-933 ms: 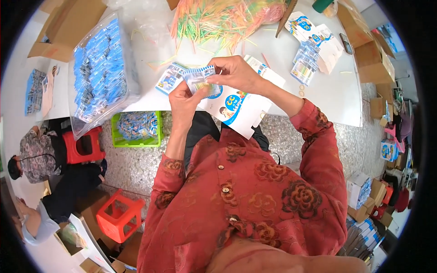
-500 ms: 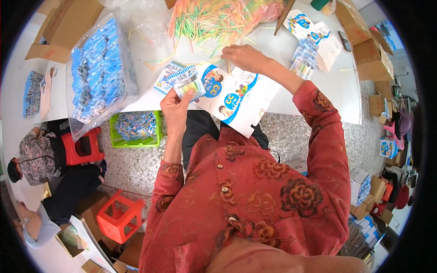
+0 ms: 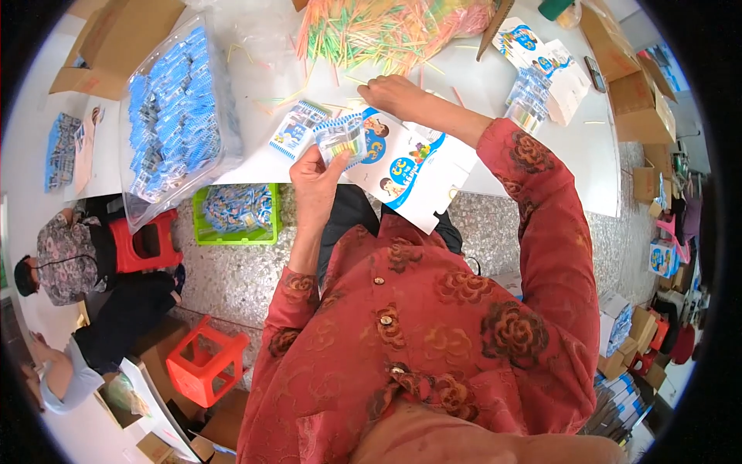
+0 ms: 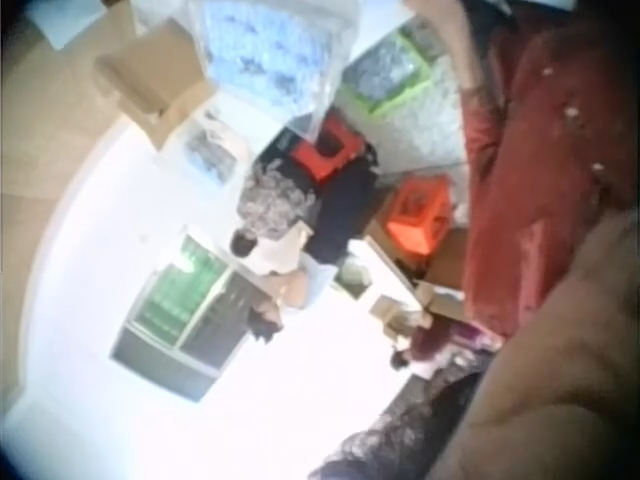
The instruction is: Packaging small product components and instructional sheets into plastic bags.
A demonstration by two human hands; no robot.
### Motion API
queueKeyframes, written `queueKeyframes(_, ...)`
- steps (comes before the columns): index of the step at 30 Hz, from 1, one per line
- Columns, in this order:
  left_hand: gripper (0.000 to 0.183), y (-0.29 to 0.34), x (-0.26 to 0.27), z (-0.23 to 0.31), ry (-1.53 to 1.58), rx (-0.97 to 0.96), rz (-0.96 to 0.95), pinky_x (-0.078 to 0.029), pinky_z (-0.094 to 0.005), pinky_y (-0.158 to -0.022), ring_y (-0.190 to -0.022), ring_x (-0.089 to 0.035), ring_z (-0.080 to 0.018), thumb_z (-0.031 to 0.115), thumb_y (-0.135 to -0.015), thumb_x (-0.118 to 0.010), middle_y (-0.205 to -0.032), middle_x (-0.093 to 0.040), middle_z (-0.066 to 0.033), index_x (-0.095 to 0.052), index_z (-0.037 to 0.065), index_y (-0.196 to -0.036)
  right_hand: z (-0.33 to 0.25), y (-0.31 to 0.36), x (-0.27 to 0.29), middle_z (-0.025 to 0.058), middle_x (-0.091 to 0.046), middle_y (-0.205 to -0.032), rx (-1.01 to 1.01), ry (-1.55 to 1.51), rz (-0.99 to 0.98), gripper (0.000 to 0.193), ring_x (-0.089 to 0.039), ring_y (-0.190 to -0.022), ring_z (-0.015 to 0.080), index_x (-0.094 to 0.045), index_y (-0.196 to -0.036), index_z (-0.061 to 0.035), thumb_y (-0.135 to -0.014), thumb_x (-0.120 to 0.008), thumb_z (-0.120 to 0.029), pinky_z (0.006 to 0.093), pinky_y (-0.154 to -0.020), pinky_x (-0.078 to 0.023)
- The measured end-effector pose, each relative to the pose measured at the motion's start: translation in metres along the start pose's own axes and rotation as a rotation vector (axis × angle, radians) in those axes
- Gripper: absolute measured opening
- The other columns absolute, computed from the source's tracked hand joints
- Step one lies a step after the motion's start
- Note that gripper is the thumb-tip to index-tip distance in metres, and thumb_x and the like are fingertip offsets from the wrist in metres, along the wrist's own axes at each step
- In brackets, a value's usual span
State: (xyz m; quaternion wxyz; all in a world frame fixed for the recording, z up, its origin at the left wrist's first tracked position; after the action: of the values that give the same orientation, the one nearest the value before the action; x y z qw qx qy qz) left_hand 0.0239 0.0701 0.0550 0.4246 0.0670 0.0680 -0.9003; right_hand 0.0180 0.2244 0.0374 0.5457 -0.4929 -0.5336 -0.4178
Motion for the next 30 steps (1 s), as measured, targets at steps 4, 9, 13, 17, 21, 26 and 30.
queueKeyframes(4,0.013,0.001,0.008,0.001,-0.106,-0.007,0.044,-0.04,-0.019,-0.061,-0.067,-0.049,-0.0033,0.003,-0.079,-0.067,-0.079,-0.062,0.0011,-0.065,-0.002,-0.091,0.004,0.001,-0.003,0.0173,-0.058,-0.075,-0.031,-0.003,0.062,0.008,-0.061,-0.075,0.0331,-0.053,-0.081,0.0015,-0.08,-0.05,-0.006,0.0408,-0.064,-0.049)
queueKeyframes(9,0.008,0.002,0.014,0.004,-0.172,-0.044,0.088,-0.031,-0.0169,-0.049,-0.056,-0.039,0.0006,0.006,-0.076,-0.071,-0.065,-0.056,0.0075,-0.066,0.001,-0.08,0.009,0.011,-0.001,0.0177,-0.058,-0.082,-0.05,-0.067,0.123,0.01,-0.06,-0.078,0.0332,-0.053,-0.086,0.0014,-0.077,-0.052,-0.003,0.041,-0.066,-0.049)
queueKeyframes(13,0.009,0.001,0.014,0.004,-0.215,-0.04,0.088,-0.029,-0.0179,-0.047,-0.055,-0.037,0.0005,0.007,-0.075,-0.071,-0.061,-0.052,0.0077,-0.065,0.0,-0.076,0.024,0.02,0.009,0.0143,-0.058,-0.081,-0.118,-0.148,0.177,0.017,-0.061,-0.078,0.03,-0.055,-0.089,0.0015,-0.072,-0.055,0.004,0.0374,-0.066,-0.049)
queueKeyframes(17,0.01,-0.001,0.009,0.006,-0.252,-0.06,0.077,-0.029,-0.0187,-0.046,-0.054,-0.037,0.0001,0.007,-0.075,-0.071,-0.059,-0.051,0.0073,-0.064,0.0,-0.075,0.049,0.033,0.046,0.0107,-0.062,-0.074,-0.31,-0.741,0.358,0.007,-0.06,-0.065,0.0179,-0.06,-0.084,0.0002,-0.078,-0.059,-0.004,0.026,-0.061,-0.048)
queueKeyframes(21,0.011,0.0,0.001,0.015,-0.353,-0.032,0.074,-0.029,-0.019,-0.046,-0.054,-0.038,-0.0002,0.007,-0.075,-0.071,-0.058,-0.051,0.0066,-0.064,0.0,-0.074,0.035,0.04,0.084,0.0026,-0.061,-0.078,-0.396,-1.198,0.346,0.01,-0.054,-0.066,0.0041,-0.061,-0.09,-0.0006,-0.083,-0.062,-0.008,0.0187,-0.061,-0.045)
queueKeyframes(26,0.011,-0.004,0.001,0.003,-0.279,-0.046,0.065,-0.031,-0.019,-0.047,-0.053,-0.039,-0.0008,0.007,-0.075,-0.071,-0.059,-0.052,0.0052,-0.064,-0.001,-0.074,-0.017,0.037,0.129,0.0005,-0.061,-0.081,-0.133,-1.356,0.326,0.011,-0.055,-0.07,0.0044,-0.062,-0.093,-0.0005,-0.083,-0.062,-0.004,0.019,-0.062,-0.046)
queueKeyframes(30,0.01,-0.003,-0.002,0.009,-0.295,-0.044,0.072,-0.034,-0.0184,-0.049,-0.055,-0.042,-0.0009,0.006,-0.075,-0.071,-0.06,-0.055,0.004,-0.064,0.0,-0.074,-0.022,0.04,0.125,0.0,-0.063,-0.076,-0.123,-1.37,0.381,0.009,-0.055,-0.068,0.0032,-0.065,-0.087,-0.0025,-0.079,-0.064,-0.007,0.0192,-0.059,-0.044)
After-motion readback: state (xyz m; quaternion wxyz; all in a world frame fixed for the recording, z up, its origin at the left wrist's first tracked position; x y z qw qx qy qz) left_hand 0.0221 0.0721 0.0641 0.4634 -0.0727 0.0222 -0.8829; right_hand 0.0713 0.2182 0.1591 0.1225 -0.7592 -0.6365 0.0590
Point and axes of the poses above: each hand's wrist, its own y-axis away from the middle knuckle, its own x-axis out of the back of the hand, z = x × y, the point moved 10 cm from there along -y, towards the middle knuckle
